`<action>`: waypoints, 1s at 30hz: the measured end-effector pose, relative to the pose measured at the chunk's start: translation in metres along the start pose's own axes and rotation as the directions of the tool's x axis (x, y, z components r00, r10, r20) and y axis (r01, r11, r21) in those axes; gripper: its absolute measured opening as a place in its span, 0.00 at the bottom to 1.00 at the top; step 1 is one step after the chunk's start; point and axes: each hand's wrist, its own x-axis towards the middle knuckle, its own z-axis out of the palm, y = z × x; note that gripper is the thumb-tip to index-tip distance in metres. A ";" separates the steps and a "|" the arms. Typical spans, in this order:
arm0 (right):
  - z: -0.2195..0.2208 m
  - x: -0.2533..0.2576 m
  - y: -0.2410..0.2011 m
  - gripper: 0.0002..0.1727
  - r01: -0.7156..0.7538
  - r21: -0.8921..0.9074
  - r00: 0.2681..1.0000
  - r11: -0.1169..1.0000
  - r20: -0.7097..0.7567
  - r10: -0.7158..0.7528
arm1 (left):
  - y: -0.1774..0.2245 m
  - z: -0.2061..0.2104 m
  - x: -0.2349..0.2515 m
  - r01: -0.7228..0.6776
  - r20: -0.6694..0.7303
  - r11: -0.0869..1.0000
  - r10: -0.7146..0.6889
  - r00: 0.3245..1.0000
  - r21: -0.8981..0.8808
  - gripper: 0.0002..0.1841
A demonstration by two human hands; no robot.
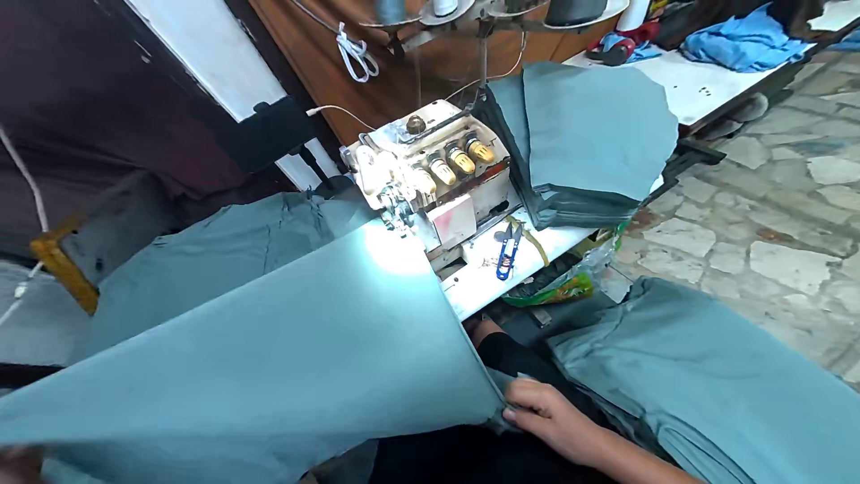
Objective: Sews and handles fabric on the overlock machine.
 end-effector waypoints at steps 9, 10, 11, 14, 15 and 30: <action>0.010 0.017 0.008 0.17 -0.332 0.139 0.936 0.933 0.169 0.308 | 0.064 0.194 -0.147 -0.844 0.586 0.532 0.704 0.402 -0.060 0.22; 0.010 0.017 0.008 0.17 -0.336 0.136 0.934 0.932 0.176 0.311 | 0.065 0.212 -0.163 -0.916 0.557 0.378 0.794 0.246 -0.134 0.21; 0.010 0.017 0.007 0.17 -0.327 0.136 0.937 0.935 0.179 0.301 | 0.067 0.227 -0.178 -0.947 0.511 0.255 0.850 0.124 -0.195 0.19; 0.011 0.015 0.009 0.16 -0.293 0.175 0.950 0.940 0.167 0.265 | 0.075 0.257 -0.204 -0.947 0.433 0.124 0.901 -0.017 -0.296 0.14; 0.010 0.013 0.012 0.16 -0.295 0.189 0.950 0.937 0.163 0.266 | 0.075 0.263 -0.208 -0.946 0.429 0.119 0.903 -0.023 -0.302 0.13; 0.010 0.028 0.024 0.09 -0.355 0.495 0.935 0.793 0.207 0.290 | 0.077 0.268 -0.211 -0.958 0.391 0.126 0.920 0.015 -0.259 0.11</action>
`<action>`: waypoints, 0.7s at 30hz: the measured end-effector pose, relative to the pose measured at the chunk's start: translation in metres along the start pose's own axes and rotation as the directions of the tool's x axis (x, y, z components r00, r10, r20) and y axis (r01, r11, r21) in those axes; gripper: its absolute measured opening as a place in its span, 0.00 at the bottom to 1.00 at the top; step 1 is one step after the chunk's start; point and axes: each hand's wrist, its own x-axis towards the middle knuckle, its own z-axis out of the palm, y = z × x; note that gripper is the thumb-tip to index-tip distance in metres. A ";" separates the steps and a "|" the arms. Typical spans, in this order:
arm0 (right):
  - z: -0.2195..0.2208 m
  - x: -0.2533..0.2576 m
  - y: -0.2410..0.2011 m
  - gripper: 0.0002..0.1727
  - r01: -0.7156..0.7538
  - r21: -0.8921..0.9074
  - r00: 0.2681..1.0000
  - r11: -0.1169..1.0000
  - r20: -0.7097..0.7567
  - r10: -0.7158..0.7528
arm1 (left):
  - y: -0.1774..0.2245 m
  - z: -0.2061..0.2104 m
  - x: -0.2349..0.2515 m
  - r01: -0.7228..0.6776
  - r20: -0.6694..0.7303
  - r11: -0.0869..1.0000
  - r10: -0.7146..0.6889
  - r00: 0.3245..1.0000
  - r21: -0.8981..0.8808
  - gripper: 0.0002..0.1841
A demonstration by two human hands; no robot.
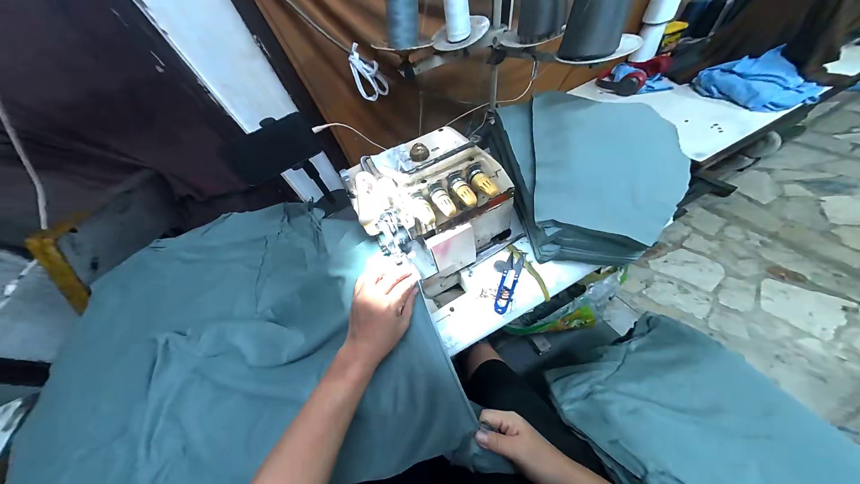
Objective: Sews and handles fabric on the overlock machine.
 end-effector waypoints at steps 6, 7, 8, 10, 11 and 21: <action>0.005 0.018 -0.019 0.10 0.026 0.145 0.999 0.989 -0.030 -0.022 | 0.002 -0.001 0.002 0.022 0.003 1.000 -0.022 1.000 0.011 0.11; 0.006 0.022 -0.022 0.09 0.028 0.170 0.999 0.985 -0.034 -0.023 | 0.002 -0.001 0.002 0.022 0.003 1.000 -0.022 1.000 0.008 0.12; 0.007 0.026 -0.026 0.09 0.032 0.188 0.999 0.982 -0.046 -0.023 | 0.002 -0.001 0.003 0.017 0.001 1.000 -0.017 1.000 0.010 0.12; 0.008 0.035 -0.034 0.09 0.039 0.212 0.997 0.976 -0.068 -0.025 | 0.003 -0.001 0.004 0.018 0.000 1.000 -0.018 1.000 0.016 0.12; 0.009 0.039 -0.038 0.09 0.045 0.220 0.997 0.974 -0.076 -0.029 | 0.003 -0.001 0.004 0.023 0.002 1.000 -0.023 1.000 0.020 0.12; 0.008 0.077 -0.072 0.11 0.112 0.161 0.981 0.981 -0.175 -0.083 | 0.004 -0.001 0.005 0.020 0.002 0.999 -0.020 1.000 0.030 0.11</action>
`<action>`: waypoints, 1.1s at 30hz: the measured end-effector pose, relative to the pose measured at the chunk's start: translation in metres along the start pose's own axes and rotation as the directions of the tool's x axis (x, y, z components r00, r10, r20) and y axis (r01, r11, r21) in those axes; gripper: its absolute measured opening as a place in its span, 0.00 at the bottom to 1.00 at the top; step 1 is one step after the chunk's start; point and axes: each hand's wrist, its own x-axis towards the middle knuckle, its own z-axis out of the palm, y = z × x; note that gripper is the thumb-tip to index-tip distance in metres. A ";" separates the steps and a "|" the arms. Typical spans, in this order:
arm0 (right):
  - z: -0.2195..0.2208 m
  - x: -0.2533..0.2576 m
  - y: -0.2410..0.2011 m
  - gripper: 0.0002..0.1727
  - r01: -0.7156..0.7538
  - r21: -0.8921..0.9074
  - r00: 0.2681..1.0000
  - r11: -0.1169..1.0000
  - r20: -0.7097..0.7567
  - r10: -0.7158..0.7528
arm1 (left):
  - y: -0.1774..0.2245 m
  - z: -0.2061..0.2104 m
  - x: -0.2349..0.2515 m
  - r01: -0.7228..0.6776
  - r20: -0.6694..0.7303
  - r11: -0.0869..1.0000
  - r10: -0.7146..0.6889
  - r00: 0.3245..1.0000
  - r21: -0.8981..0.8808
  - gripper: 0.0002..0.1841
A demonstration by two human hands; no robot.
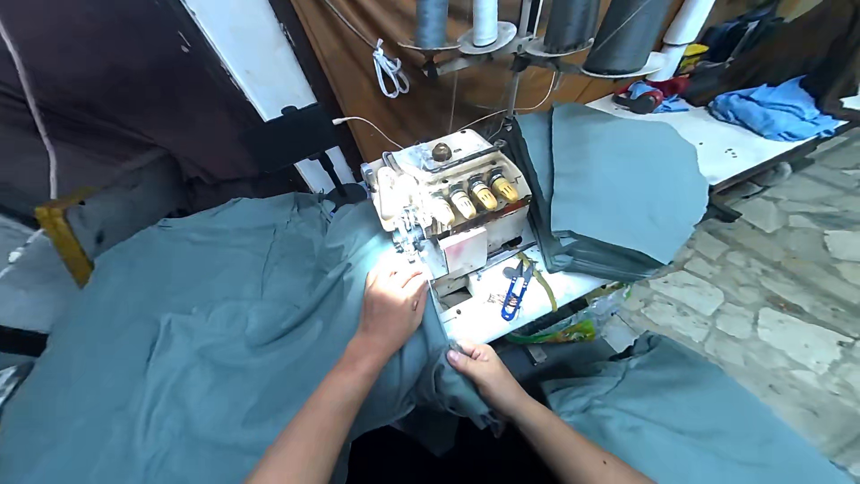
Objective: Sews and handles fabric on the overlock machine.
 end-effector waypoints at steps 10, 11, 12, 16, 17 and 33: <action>0.006 0.036 -0.026 0.13 0.105 -0.117 0.994 0.987 -0.012 -0.108 | 0.002 -0.005 0.003 0.005 0.032 1.000 -0.005 0.999 0.027 0.11; 0.005 0.040 -0.029 0.13 0.122 -0.139 0.992 0.983 -0.007 -0.124 | 0.002 -0.005 0.004 0.000 0.035 1.000 -0.001 0.999 0.030 0.11; 0.005 0.044 -0.032 0.13 0.132 -0.161 0.991 0.978 -0.014 -0.136 | 0.002 -0.005 0.004 -0.004 0.037 0.999 0.003 0.999 0.033 0.12; 0.007 0.058 -0.046 0.15 0.115 -0.255 0.989 0.960 -0.057 -0.134 | 0.002 -0.006 0.004 -0.011 0.030 0.999 0.010 1.000 0.033 0.13; 0.007 0.060 -0.049 0.16 0.114 -0.278 0.989 0.954 -0.060 -0.136 | 0.003 -0.007 0.003 -0.001 0.036 1.000 0.000 0.999 0.029 0.13; -0.018 0.065 -0.093 0.16 0.046 -0.674 0.999 0.738 0.038 -0.028 | 0.066 -0.017 -0.131 0.722 0.288 0.684 -0.675 0.680 -0.102 0.06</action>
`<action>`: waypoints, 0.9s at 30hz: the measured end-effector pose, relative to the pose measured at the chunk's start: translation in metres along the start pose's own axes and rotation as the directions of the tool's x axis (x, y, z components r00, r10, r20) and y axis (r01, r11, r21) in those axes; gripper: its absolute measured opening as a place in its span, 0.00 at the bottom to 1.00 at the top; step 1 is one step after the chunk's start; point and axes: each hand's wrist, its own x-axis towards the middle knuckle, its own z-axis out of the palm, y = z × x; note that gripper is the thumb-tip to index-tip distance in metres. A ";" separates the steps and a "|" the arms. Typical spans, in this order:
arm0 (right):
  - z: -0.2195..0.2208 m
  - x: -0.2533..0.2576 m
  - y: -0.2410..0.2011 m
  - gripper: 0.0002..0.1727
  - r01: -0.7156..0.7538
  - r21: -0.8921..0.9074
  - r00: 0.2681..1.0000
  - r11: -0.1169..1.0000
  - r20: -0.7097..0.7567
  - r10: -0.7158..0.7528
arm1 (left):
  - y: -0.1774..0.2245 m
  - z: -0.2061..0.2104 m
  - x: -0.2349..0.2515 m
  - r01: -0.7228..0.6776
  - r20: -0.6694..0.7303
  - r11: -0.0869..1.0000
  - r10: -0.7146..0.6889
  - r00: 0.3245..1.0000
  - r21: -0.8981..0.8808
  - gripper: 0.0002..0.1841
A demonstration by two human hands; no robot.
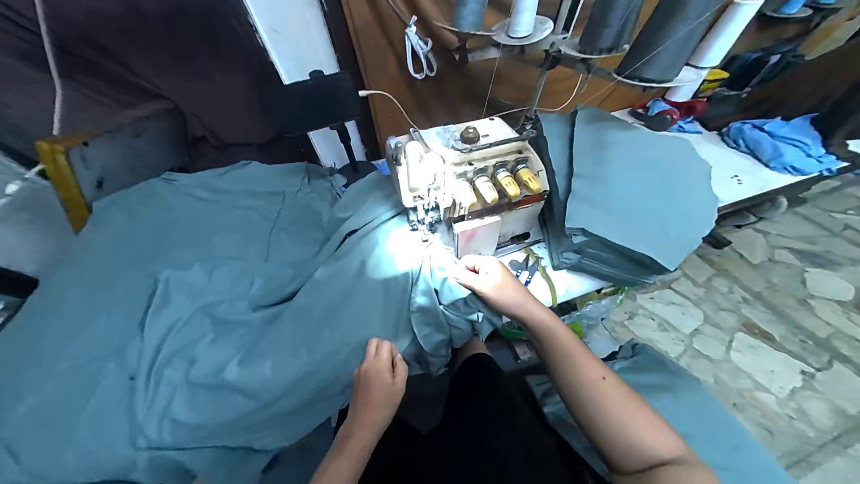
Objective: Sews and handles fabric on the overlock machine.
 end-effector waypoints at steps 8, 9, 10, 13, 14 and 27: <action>0.014 -0.017 0.005 0.12 -0.094 0.384 0.993 0.919 0.105 0.058 | -0.039 -0.193 0.068 -0.302 -0.270 0.918 0.368 0.890 0.257 0.18; 0.023 -0.015 0.004 0.12 -0.098 0.433 0.992 0.896 0.117 0.052 | -0.039 -0.209 0.090 -0.315 -0.268 0.880 0.419 0.868 0.356 0.19; 0.032 -0.014 0.003 0.11 -0.106 0.471 0.991 0.876 0.120 0.055 | -0.035 -0.218 0.111 -0.310 -0.221 0.859 0.423 0.879 0.408 0.17; 0.049 -0.012 0.009 0.12 -0.106 0.540 0.994 0.835 0.084 0.072 | -0.017 -0.210 0.143 -0.269 -0.051 0.894 0.306 0.950 0.359 0.17; 0.050 -0.012 0.012 0.12 -0.099 0.557 0.995 0.824 0.075 0.069 | -0.009 -0.194 0.140 -0.316 -0.039 0.888 0.348 0.937 0.335 0.17; 0.043 -0.037 0.015 0.08 -0.009 0.614 1.000 0.789 0.015 -0.001 | 0.024 -0.005 0.062 -0.492 -0.280 0.825 0.559 0.780 0.277 0.14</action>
